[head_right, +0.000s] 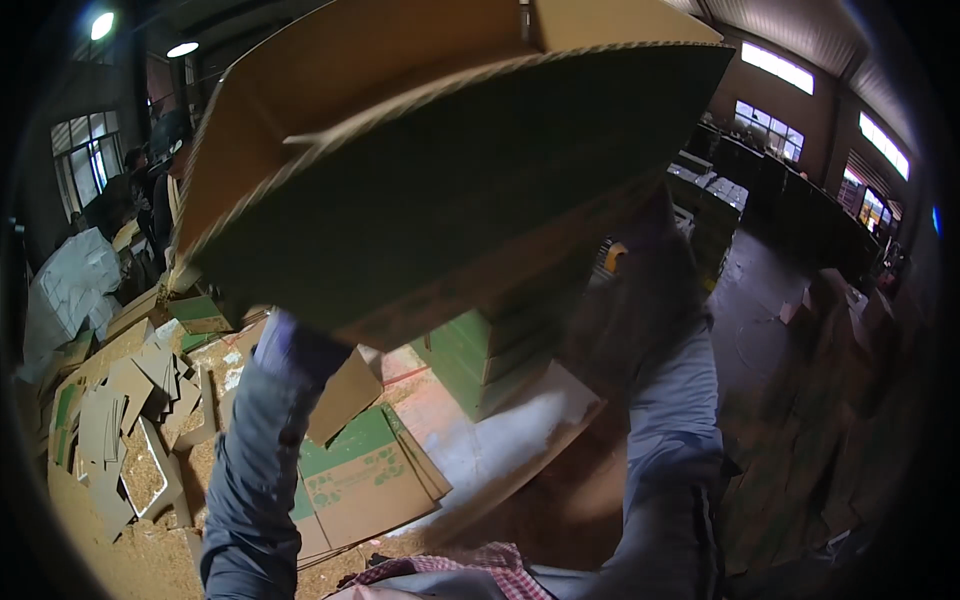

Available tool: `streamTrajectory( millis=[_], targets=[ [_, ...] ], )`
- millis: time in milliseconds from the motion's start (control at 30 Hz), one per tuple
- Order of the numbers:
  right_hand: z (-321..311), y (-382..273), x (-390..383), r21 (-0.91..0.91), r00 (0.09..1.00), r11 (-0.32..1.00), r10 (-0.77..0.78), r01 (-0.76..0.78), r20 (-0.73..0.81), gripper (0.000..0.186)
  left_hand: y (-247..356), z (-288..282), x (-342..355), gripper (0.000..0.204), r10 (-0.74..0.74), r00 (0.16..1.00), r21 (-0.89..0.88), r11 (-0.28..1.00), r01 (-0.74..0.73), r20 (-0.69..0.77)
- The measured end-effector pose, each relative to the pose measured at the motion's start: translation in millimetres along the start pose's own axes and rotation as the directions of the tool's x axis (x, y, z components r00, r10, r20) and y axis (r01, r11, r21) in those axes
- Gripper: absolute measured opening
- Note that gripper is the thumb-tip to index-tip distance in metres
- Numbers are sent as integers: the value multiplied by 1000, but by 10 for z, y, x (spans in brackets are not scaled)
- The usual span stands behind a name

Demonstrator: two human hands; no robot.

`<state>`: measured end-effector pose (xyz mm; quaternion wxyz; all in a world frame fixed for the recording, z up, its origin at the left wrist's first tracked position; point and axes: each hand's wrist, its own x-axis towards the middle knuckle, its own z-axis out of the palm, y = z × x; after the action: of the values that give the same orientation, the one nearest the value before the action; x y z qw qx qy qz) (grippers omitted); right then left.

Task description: The person assembles cardboard boxes, places small packets and filled trays into them, covers the contents with cardboard inserts, closes the boxes, and stacks them onto a pile.

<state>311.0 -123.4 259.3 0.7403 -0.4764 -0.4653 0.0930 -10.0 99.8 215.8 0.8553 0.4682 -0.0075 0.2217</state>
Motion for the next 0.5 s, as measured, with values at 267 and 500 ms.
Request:
streamTrajectory(
  millis=[267, 500],
  targets=[
    [-1346, 523, 1300, -183, 984, 978, 66, -96, -163, 46, -265, 883, 1659, 89, -9, 1000, 158, 987, 11, -14],
    [-2090, 1975, 1126, -448, 921, 818, 239, -362, -308, 44, -1135, 357, 2060, 95, 106, 993, -56, 993, -109, -56]
  ],
)
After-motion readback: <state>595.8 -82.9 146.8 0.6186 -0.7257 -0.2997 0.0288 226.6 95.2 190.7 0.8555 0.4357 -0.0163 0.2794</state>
